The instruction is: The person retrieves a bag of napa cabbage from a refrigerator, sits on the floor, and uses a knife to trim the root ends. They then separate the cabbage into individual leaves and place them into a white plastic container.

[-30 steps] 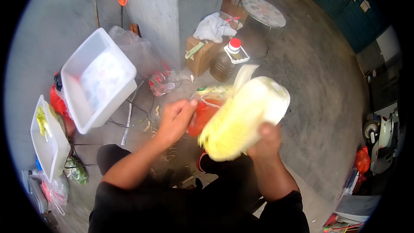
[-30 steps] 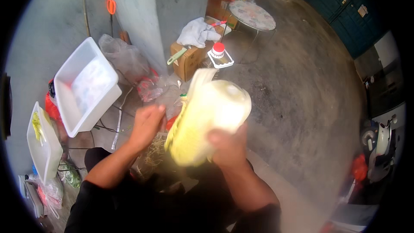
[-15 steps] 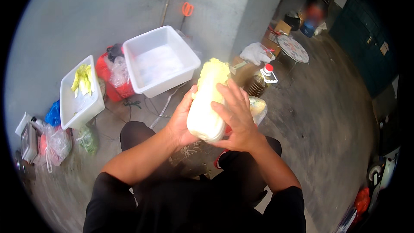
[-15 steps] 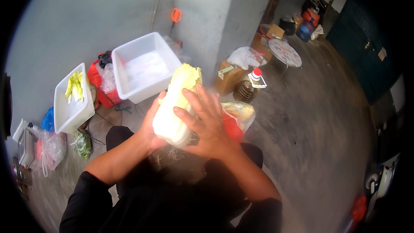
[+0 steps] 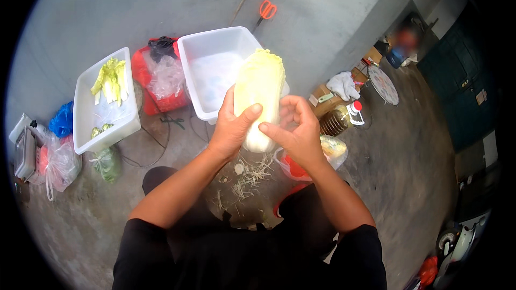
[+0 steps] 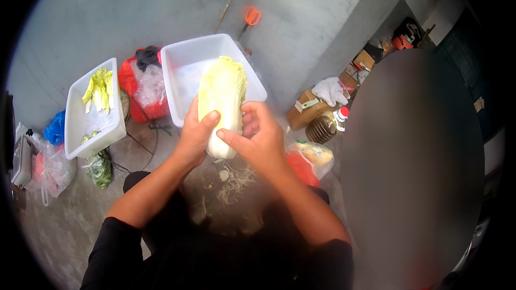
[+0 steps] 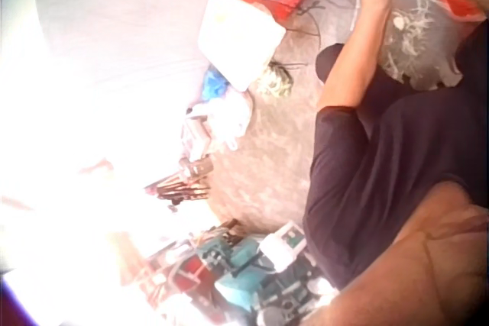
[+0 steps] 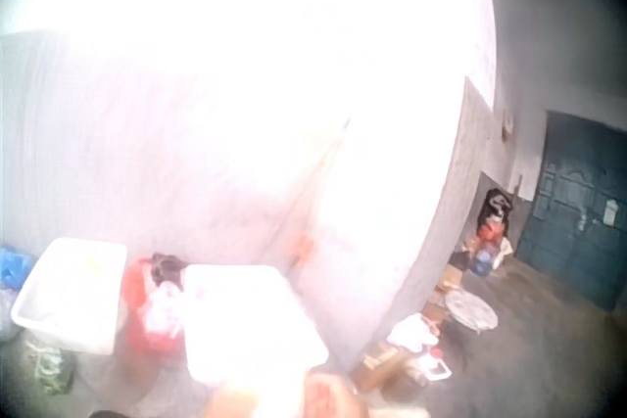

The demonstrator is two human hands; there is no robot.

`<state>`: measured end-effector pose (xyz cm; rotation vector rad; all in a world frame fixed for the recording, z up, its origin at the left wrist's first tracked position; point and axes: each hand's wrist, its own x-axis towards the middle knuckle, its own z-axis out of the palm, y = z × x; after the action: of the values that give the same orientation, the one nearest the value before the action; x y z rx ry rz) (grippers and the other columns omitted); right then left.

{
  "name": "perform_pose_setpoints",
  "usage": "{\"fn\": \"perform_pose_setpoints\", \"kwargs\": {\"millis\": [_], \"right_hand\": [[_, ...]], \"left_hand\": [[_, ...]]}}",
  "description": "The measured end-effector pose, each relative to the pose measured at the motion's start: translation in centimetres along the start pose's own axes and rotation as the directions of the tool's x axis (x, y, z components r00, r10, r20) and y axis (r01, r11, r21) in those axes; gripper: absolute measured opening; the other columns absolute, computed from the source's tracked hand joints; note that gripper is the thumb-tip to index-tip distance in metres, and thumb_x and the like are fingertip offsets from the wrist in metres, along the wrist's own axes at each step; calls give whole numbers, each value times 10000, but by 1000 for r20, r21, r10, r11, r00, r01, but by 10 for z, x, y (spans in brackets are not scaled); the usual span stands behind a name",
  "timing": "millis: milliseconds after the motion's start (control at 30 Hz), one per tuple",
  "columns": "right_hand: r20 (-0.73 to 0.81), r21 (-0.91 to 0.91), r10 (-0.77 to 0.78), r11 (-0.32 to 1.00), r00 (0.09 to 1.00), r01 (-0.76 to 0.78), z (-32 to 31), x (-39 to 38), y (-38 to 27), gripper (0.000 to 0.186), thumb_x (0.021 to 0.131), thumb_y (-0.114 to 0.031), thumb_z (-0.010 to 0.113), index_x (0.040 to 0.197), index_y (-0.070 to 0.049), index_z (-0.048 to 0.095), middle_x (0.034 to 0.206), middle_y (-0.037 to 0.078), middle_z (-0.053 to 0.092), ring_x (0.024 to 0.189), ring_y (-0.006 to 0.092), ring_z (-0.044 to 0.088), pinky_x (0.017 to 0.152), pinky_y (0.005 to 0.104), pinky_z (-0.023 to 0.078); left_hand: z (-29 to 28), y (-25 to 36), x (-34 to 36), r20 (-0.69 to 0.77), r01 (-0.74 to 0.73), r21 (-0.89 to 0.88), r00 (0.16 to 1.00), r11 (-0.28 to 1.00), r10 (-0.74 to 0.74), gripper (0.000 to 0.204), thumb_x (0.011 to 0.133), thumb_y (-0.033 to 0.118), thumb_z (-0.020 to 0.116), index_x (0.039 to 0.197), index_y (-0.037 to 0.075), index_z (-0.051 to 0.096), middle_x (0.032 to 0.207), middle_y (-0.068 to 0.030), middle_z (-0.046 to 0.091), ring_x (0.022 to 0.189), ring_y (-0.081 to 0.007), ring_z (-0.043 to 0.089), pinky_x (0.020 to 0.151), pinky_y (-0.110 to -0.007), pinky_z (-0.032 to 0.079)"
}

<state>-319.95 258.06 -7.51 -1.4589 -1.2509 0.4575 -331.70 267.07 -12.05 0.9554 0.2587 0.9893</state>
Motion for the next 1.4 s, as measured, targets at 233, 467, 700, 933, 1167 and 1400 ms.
{"fn": "perform_pose_setpoints", "kwargs": {"millis": [233, 467, 700, 933, 1167, 1400], "right_hand": [[139, 308, 178, 927, 974, -214, 40, 63, 17, 315, 708, -66, 716, 968, -8, 548, 814, 63, 613, 670, 98, 575, 586, 232, 474], [288, 563, 277, 726, 917, -396, 83, 152, 42, 283, 762, 22, 629, 1023, 11, 521, 894, 92, 617, 768, 146, 609, 658, 272, 508], [320, 309, 357, 836, 877, -453, 171, 251, 101, 444, 765, 21, 598, 1183, -40, 462, 1021, 104, 583, 881, 198, 595, 735, 355, 497], [397, 326, 393, 784, 829, -528, 245, 295, 179, 417, 752, 28, 586, 1147, -35, 470, 1038, 115, 573, 917, 235, 591, 763, 382, 506], [404, 200, 493, 775, 771, -600, 256, 294, 211, 415, 740, 13, 603, 1129, -31, 467, 1017, 119, 569, 900, 232, 586, 763, 386, 509], [289, 99, 453, 862, 843, -497, 238, 291, 204, 383, 747, -38, 628, 1113, -37, 516, 957, 77, 589, 831, 186, 583, 721, 335, 496]], "left_hand": [[-35, 19, 33, -130, -180, 185, 970, 966, 206, 786, 773, 237, 734, 1368, 6, 276, 1220, -123, 485, 1098, -192, 496, 927, -326, 427], [-86, 38, 54, -560, -78, 43, 824, 996, 89, 562, 850, 187, 652, 1303, 32, 358, 1170, -111, 526, 1025, -190, 536, 866, -328, 466], [-142, 74, 56, -585, -327, -191, 795, 926, 160, 531, 934, 365, 496, 1324, 40, 340, 1239, -135, 490, 1100, -261, 527, 927, -412, 460], [-157, 84, 56, -623, -286, -203, 776, 937, 101, 567, 932, 406, 483, 1332, 32, 338, 1241, -131, 494, 1098, -257, 526, 938, -408, 444], [-171, 80, 73, -633, -313, -198, 764, 929, 122, 585, 926, 420, 486, 1342, 37, 335, 1254, -123, 489, 1115, -255, 514, 954, -402, 431], [-174, 73, 86, -524, -286, -271, 845, 919, 109, 658, 908, 505, 463, 1372, 65, 307, 1298, -128, 452, 1169, -260, 474, 987, -412, 402]]}}
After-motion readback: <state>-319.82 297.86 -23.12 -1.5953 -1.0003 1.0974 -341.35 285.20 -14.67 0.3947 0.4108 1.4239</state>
